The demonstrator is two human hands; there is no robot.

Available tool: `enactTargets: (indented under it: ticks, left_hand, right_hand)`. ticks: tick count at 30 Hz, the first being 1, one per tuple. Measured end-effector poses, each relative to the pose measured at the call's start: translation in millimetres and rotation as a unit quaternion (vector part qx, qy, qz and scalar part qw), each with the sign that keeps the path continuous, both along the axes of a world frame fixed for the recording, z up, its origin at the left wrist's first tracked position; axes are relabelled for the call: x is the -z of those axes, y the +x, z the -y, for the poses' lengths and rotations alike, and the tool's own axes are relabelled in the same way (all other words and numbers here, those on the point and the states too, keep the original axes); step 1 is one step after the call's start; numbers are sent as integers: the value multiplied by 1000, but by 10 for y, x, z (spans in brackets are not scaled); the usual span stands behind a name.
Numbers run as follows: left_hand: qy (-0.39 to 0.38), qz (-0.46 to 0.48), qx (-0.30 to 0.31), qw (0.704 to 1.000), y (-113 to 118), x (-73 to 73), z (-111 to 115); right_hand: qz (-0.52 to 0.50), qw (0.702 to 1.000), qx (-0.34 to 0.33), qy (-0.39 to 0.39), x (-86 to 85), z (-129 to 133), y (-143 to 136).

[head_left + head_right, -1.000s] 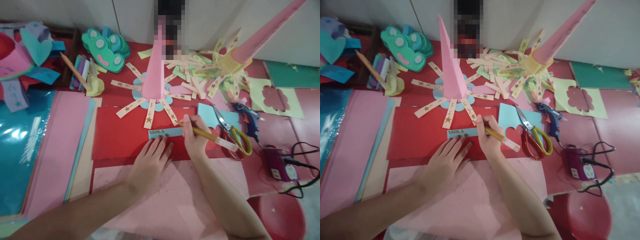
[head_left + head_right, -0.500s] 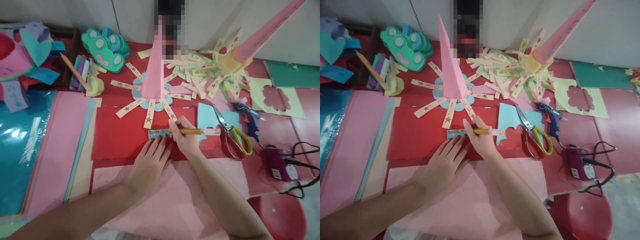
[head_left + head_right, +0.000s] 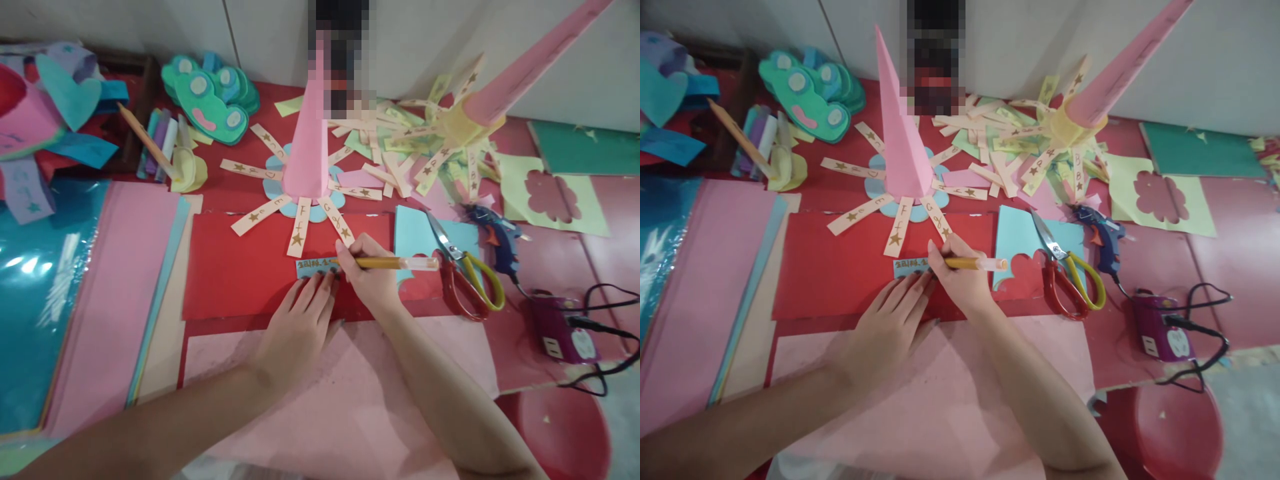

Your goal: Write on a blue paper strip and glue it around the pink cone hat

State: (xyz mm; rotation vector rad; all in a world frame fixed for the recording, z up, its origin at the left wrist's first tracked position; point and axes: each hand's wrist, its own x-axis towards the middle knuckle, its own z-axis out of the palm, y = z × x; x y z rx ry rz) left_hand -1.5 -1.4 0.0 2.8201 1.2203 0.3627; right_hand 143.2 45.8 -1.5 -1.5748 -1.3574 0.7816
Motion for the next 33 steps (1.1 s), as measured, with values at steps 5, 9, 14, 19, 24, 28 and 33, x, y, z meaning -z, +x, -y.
enactTargets:
  ticks: [5,9,14,19,24,28,33]
  left_hand:
    - [10,-15,-1,1000,5,6,-2]
    - [11,-16,2,1000,8,1,-5]
    - [10,-13,-2,1000,6,-2,-1]
    - [18,-7,-3,1000,5,9,1]
    - [17,-5,-3,1000,6,14,1]
    - [13,-2,-3,1000,7,5,5]
    - [4,0,-3,1000,6,3,4]
  right_hand:
    - [17,1000,-5,-4,-4,-5,-2]
    - [26,1000,-10,-2,-19,-6,-8]
    - [40,999,-7,-8,-10,-2,-6]
    - [48,999,-5,-17,-4,-1,-8]
    - [52,998,-9,-21,-4,-3,-5]
    - [43,999,-14,-19,11,-4,2]
    - [46,999,-9,-14,13,-5,-7]
